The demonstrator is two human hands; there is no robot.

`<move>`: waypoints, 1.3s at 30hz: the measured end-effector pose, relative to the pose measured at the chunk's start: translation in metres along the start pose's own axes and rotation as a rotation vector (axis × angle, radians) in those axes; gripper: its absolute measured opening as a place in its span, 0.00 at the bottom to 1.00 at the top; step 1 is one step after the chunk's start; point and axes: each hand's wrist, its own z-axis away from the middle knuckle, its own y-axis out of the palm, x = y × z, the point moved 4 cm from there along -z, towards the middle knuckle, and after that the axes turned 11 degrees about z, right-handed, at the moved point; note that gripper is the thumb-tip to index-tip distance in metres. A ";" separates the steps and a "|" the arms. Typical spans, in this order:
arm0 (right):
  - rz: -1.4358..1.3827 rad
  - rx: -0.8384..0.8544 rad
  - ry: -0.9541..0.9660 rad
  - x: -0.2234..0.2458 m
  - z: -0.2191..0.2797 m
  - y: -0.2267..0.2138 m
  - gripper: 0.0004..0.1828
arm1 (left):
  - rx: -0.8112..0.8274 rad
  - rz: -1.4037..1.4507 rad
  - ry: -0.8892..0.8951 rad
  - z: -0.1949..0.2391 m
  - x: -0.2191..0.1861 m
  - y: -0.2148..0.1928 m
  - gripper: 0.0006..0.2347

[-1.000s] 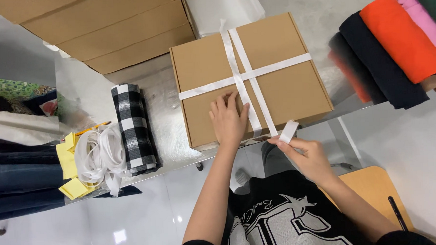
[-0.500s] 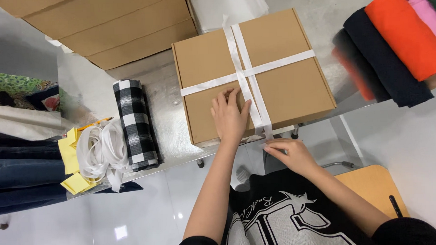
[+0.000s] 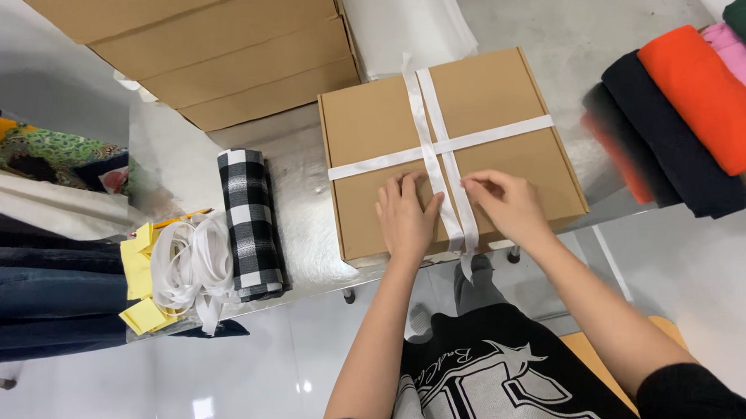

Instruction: The person places a folded dark garment wrapped in plastic into a cardboard box, closes the box, and then ties a white ribbon around it. The person wraps the ribbon around the box multiple times and ties a knot on top to secure the package.

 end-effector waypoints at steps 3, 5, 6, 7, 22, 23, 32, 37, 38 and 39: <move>0.183 -0.048 -0.153 -0.001 -0.056 0.027 0.09 | 0.011 0.029 -0.006 0.000 -0.004 -0.005 0.20; 0.268 -0.072 -0.168 0.002 -0.085 0.046 0.10 | 0.005 0.021 0.000 -0.001 0.000 -0.003 0.20; 0.356 -0.093 -0.174 0.004 -0.100 0.055 0.10 | 0.006 0.014 0.002 -0.002 0.001 -0.002 0.20; 0.356 -0.098 -0.182 0.009 -0.106 0.058 0.10 | -0.002 0.015 0.006 -0.003 0.003 -0.003 0.20; 0.456 -0.006 0.005 0.029 -0.130 0.065 0.16 | 0.034 0.041 0.033 -0.013 0.002 -0.012 0.17; 0.489 -0.002 -0.005 0.032 -0.127 0.063 0.16 | 0.036 0.038 0.029 -0.012 0.001 -0.012 0.17; 0.497 -0.008 -0.040 0.025 -0.128 0.079 0.10 | 0.025 0.055 0.036 -0.009 -0.002 -0.017 0.16; 0.209 0.023 -0.031 0.034 -0.108 0.064 0.14 | -0.009 0.140 0.000 -0.008 -0.003 -0.025 0.16; 0.117 0.028 -0.035 0.037 -0.101 0.057 0.11 | -0.009 0.230 -0.037 -0.008 -0.004 -0.028 0.14; 0.025 0.031 -0.040 0.040 -0.095 0.050 0.09 | -0.010 0.320 -0.072 -0.009 -0.004 -0.031 0.12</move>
